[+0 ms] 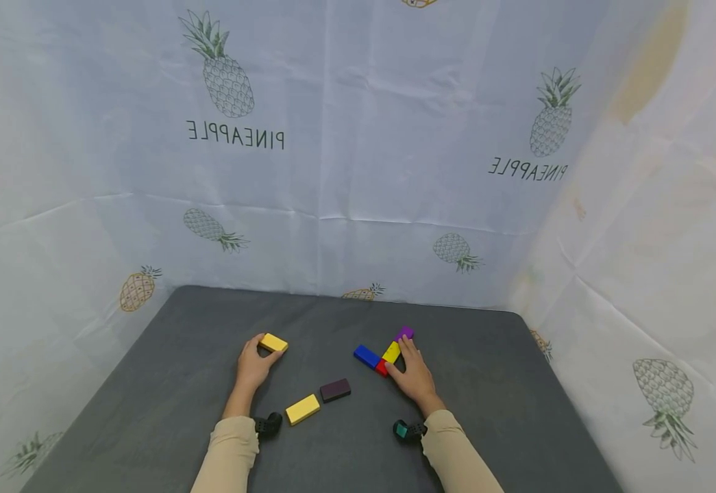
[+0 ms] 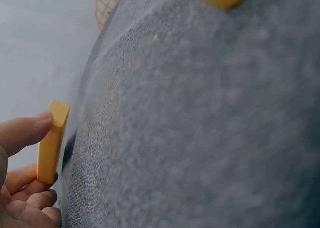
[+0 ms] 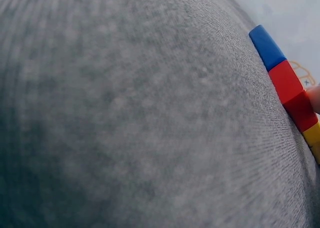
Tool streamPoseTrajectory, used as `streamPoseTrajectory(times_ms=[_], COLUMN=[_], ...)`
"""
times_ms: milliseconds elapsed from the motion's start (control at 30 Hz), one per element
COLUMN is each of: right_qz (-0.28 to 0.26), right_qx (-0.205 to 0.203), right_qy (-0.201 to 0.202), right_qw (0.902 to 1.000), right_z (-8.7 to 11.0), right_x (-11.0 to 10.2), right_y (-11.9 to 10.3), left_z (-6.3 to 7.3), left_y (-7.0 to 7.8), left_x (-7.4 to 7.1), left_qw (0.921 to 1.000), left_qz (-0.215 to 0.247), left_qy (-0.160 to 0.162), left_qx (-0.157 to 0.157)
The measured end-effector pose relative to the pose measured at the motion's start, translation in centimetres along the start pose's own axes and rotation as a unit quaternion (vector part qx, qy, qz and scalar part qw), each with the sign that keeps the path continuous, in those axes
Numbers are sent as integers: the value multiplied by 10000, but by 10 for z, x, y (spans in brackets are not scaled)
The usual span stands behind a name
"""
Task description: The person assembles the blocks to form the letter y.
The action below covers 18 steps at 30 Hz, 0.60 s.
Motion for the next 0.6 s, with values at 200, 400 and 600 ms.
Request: streamPoseTrajectory(times_ms=[200,400,600], right_qz=[28,15,2], right_qx=[58,119,65], right_qy=[-13,-63,-29], right_qw=[10000,9999,10000], right_z=[-1,-2,-2], right_x=[0,2,1], right_y=[1,2,2], left_z=[5,8,8], left_y=[8,23,43], left_x=[6,15,25], left_qw=[9999,9993,9991], left_qz=[-32,-8,103], left_qy=[-122,-150,-211], left_qx=[117,328,364])
Point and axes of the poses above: each hand's wrist, its own z-axis away from the middle knuckle, its own x-axis out of the palm, y = z × x, the point moved 2 cm from there along -z, towards the middle knuckle, and after that the axes turned 8 degrees about -y, right-handed, at the moved point
